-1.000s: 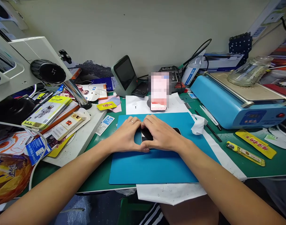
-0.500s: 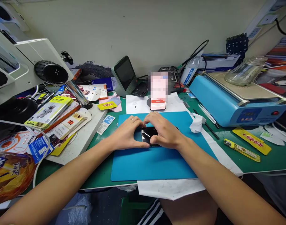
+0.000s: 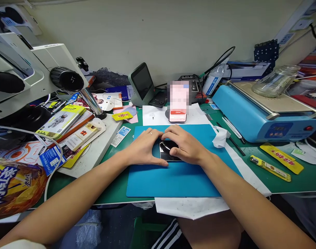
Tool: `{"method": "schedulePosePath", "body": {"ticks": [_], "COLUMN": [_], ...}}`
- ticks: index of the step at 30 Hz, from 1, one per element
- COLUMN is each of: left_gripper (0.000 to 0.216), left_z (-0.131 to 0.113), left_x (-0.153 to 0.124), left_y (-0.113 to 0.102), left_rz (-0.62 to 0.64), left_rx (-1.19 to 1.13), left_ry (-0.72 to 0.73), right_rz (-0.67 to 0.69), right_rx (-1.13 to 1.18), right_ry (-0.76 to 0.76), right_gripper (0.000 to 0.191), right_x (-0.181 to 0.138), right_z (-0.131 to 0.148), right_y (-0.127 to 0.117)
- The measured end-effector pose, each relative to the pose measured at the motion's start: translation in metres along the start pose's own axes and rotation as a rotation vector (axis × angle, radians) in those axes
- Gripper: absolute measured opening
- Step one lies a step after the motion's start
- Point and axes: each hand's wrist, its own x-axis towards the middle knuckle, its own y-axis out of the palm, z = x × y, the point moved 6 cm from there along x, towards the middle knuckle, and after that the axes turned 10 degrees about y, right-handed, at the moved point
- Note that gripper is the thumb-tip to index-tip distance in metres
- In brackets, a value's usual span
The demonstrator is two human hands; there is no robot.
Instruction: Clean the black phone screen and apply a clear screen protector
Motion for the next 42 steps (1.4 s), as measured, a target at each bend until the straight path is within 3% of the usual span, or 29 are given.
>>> {"method": "schedulePosePath", "body": {"ticks": [10,25,35,42], "left_gripper": [0.094,0.100,0.102,0.100], "left_z": [0.002,0.003,0.005,0.004], "left_x": [-0.001,-0.002,-0.002,-0.001], "left_y": [0.000,0.001,0.003,0.002], "left_rz": [-0.022,-0.002,-0.015,-0.018], "left_rx": [-0.054,-0.054,-0.065,-0.074], "left_ry": [-0.017,-0.029,-0.034,-0.025], "right_rz": [0.070,0.057,0.084,0.095], "right_rx": [-0.071,-0.059,-0.067,-0.153], "right_ry": [0.068,0.089,0.097,0.091], "right_gripper": [0.086,0.082,0.090,0.081], "right_x": [0.001,0.004,0.004,0.004], "right_z": [-0.004,-0.004,-0.003,-0.001], "right_y": [0.009,0.009,0.010,0.013]}}
